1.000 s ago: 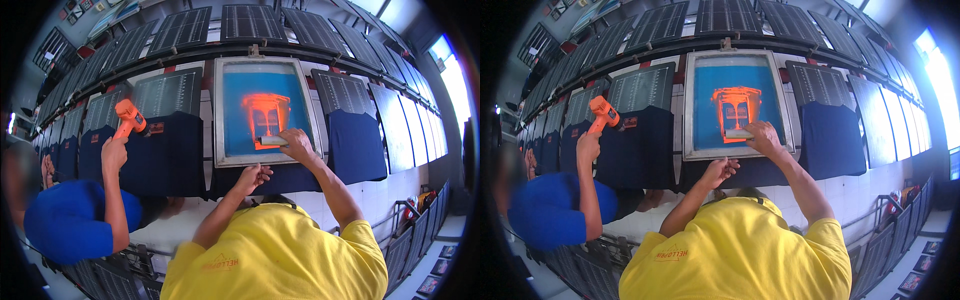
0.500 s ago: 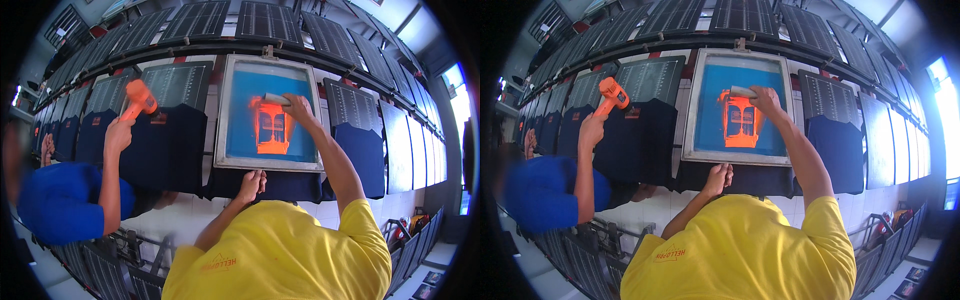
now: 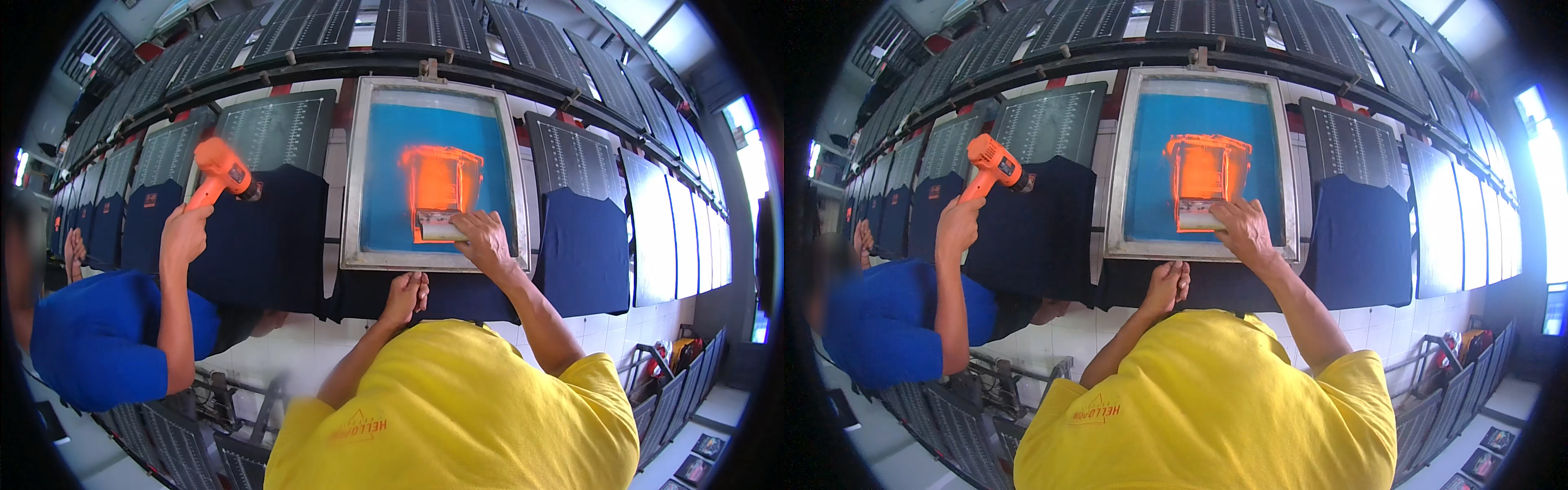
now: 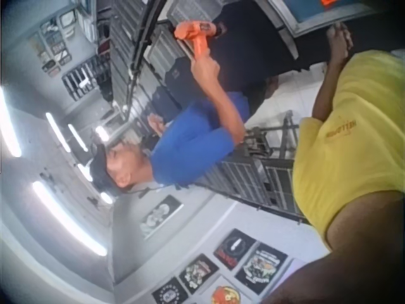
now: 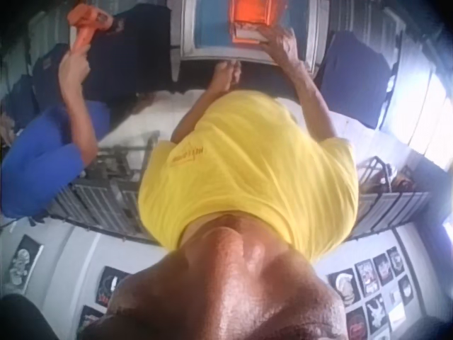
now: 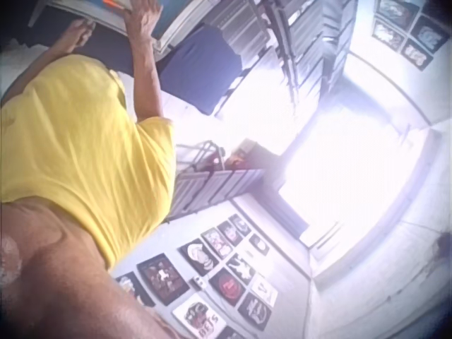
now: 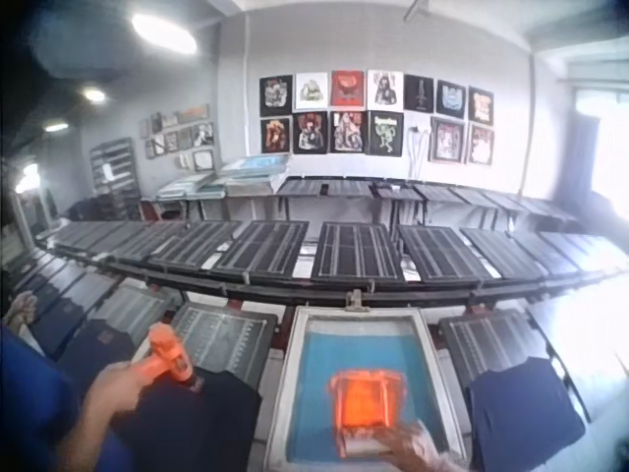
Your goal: The person performs screen printing by spreading orange ink across a screen frame with a squeegee over blue shirts and then lifting the frame.
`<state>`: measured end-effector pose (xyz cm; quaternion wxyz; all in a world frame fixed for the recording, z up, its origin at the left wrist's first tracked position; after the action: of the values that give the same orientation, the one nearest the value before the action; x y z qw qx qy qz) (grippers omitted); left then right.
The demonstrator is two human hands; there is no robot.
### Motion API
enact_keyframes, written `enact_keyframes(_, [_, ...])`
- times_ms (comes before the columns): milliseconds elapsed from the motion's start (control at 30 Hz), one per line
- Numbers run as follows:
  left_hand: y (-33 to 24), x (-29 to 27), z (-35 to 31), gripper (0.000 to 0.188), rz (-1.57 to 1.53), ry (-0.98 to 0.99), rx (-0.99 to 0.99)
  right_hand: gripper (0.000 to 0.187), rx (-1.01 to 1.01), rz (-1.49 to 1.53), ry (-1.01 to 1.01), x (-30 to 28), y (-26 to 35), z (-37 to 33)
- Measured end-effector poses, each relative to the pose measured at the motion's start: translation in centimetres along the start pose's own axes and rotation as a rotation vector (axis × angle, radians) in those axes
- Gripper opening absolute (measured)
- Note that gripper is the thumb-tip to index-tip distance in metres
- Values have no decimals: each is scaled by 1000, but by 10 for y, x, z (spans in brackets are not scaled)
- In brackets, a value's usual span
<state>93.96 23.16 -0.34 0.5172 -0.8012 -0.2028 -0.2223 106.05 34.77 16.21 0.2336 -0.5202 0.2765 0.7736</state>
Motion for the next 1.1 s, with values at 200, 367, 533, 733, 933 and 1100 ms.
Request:
enact_keyframes(200, [2,-3,1,33,-26,-2,-31,47,-24,70,65,-4,25,-25])
enact_keyframes(367, [-3,0,-4,32,-16,-18,-58,49,-37,-65,-16,15,9,-15])
enact_keyframes(533, [-2,1,-2,32,-2,-20,-58,35,-93,-21,-205,21,-53,61])
enact_keyframes(733, [2,-2,1,32,-16,9,-26,28,20,14,-101,17,-78,101])
enact_keyframes(933, [-3,0,-1,31,34,-12,-82,48,-36,-25,-23,26,-30,15])
enact_keyframes(1100, [-10,2,-5,31,118,-54,-80,58,-4,15,110,23,18,-46])
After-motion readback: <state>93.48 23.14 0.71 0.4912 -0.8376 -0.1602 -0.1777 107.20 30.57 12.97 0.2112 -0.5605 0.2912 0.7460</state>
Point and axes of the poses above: each hand's wrist, its own z-axis towards the middle knuckle, its own x-axis out of the palm, y = z × x, the point moved 5 cm from there along z, towards the middle knuckle, and after that the axes turned 3 degrees about z, right-handed, at the moved point
